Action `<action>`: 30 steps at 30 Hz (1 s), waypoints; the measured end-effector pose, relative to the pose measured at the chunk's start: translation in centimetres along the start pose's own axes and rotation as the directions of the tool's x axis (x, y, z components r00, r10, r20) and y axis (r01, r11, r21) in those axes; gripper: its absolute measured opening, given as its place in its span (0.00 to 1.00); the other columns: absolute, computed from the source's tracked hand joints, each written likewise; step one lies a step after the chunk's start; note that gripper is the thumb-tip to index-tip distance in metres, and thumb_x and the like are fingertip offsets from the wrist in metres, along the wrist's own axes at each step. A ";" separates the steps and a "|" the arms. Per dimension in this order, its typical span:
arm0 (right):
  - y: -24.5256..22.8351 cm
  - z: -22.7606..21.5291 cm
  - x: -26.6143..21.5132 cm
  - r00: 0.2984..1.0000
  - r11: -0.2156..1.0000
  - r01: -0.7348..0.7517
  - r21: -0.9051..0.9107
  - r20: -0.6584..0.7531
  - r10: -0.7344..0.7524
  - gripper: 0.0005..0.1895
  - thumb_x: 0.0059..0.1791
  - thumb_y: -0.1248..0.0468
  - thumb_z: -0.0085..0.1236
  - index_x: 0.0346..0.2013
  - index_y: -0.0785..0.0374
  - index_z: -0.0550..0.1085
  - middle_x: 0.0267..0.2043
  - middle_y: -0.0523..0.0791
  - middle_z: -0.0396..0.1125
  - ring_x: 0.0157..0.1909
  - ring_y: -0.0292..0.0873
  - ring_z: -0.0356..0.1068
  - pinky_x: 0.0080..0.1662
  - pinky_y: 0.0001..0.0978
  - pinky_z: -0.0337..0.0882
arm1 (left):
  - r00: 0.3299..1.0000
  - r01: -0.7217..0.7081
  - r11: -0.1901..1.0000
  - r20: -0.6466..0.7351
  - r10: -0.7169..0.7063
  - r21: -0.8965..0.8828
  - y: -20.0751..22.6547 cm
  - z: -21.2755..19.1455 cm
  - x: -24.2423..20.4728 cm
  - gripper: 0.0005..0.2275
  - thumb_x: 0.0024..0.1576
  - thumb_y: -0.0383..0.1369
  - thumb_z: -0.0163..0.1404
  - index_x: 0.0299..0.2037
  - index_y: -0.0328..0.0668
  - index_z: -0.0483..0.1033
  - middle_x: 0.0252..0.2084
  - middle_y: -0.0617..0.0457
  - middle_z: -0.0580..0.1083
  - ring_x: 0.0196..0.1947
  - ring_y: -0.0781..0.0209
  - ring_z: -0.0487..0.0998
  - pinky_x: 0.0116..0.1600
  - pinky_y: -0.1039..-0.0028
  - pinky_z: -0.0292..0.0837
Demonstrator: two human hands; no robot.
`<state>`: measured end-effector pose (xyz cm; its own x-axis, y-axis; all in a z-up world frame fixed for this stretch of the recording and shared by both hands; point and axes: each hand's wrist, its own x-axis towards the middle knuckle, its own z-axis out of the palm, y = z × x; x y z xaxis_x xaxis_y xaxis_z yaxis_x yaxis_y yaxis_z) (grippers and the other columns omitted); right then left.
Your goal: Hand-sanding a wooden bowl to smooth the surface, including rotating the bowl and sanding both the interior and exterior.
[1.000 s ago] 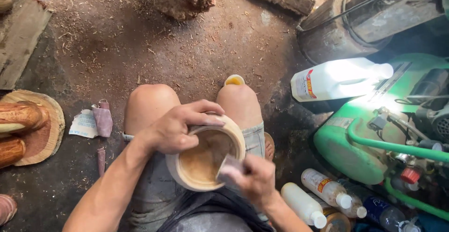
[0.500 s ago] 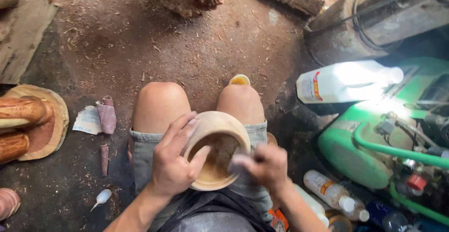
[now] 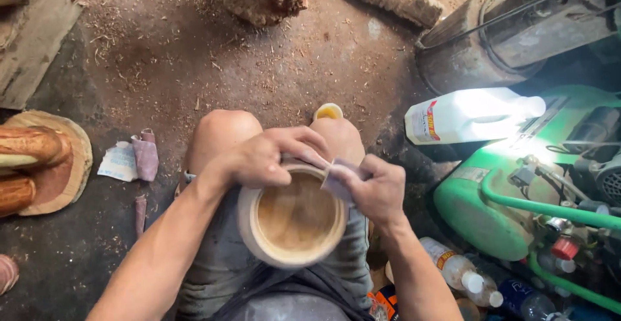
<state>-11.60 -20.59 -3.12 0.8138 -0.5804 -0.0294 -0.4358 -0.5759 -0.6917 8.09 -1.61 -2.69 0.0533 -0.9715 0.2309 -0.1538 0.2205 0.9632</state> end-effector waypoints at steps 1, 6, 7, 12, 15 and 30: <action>1.0 0.2 -1.4 1.000 1.000 -0.001 0.003 0.005 0.001 0.32 0.38 0.46 0.76 0.12 0.55 0.60 0.15 0.35 0.50 0.22 0.32 0.47 0.25 0.31 0.51 | 1.000 0.005 1.000 -0.003 -0.005 -0.001 -1.0 1.0 0.1 0.27 0.44 0.29 0.46 0.58 0.50 0.78 0.61 0.47 0.70 0.59 0.52 0.74 0.65 0.62 0.67; 4.4 0.2 -10.7 0.964 0.975 -0.216 0.059 0.172 0.203 0.30 0.35 0.52 0.73 0.10 0.56 0.56 0.16 0.36 0.46 0.22 0.33 0.46 0.24 0.35 0.52 | 0.925 0.380 0.922 0.065 -0.376 -0.078 -1.6 2.7 1.5 0.28 0.35 0.30 0.55 0.51 0.45 0.70 0.50 0.52 0.75 0.46 0.62 0.78 0.44 0.74 0.75; 3.9 -0.2 -11.2 0.958 0.972 -0.228 0.051 0.191 0.214 0.30 0.35 0.52 0.73 0.10 0.56 0.56 0.16 0.36 0.46 0.22 0.33 0.46 0.24 0.35 0.52 | 0.920 0.391 0.915 0.063 -0.386 -0.097 -1.7 3.3 1.2 0.28 0.35 0.30 0.55 0.51 0.45 0.70 0.50 0.52 0.75 0.46 0.62 0.78 0.44 0.74 0.75; 1.3 -0.2 -5.2 0.991 0.994 -0.101 0.048 0.089 0.096 0.30 0.39 0.51 0.76 0.11 0.57 0.60 0.14 0.36 0.51 0.21 0.32 0.47 0.24 0.32 0.52 | 0.951 0.309 0.948 0.031 -0.308 -0.081 -1.7 3.3 1.6 0.17 0.35 0.29 0.54 0.39 0.46 0.75 0.38 0.57 0.77 0.38 0.66 0.74 0.44 0.76 0.70; 1.8 0.1 -9.8 0.988 0.998 0.062 -0.003 0.141 -0.061 0.35 0.35 0.48 0.78 0.12 0.54 0.55 0.13 0.36 0.48 0.20 0.34 0.44 0.23 0.35 0.49 | 0.936 0.347 0.936 -0.048 -0.350 -0.063 -1.9 3.2 0.7 0.17 0.35 0.27 0.55 0.37 0.47 0.76 0.38 0.58 0.77 0.38 0.66 0.76 0.45 0.77 0.72; 7.1 -2.3 -2.2 0.939 0.976 -0.203 0.073 -0.269 0.215 0.05 0.53 0.60 0.68 0.36 0.57 0.81 0.27 0.49 0.69 0.32 0.38 0.66 0.39 0.34 0.68 | 0.779 0.480 0.877 -0.469 -0.416 0.020 1.6 4.1 -2.0 0.15 0.33 0.32 0.60 0.33 0.47 0.81 0.35 0.54 0.79 0.36 0.55 0.83 0.40 0.68 0.77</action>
<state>-17.39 -24.68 -6.27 0.5668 -0.8237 0.0173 -0.5627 -0.4025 -0.7221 3.70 0.28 -2.18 0.5684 -0.8079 -0.1558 -0.1287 -0.2743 0.9530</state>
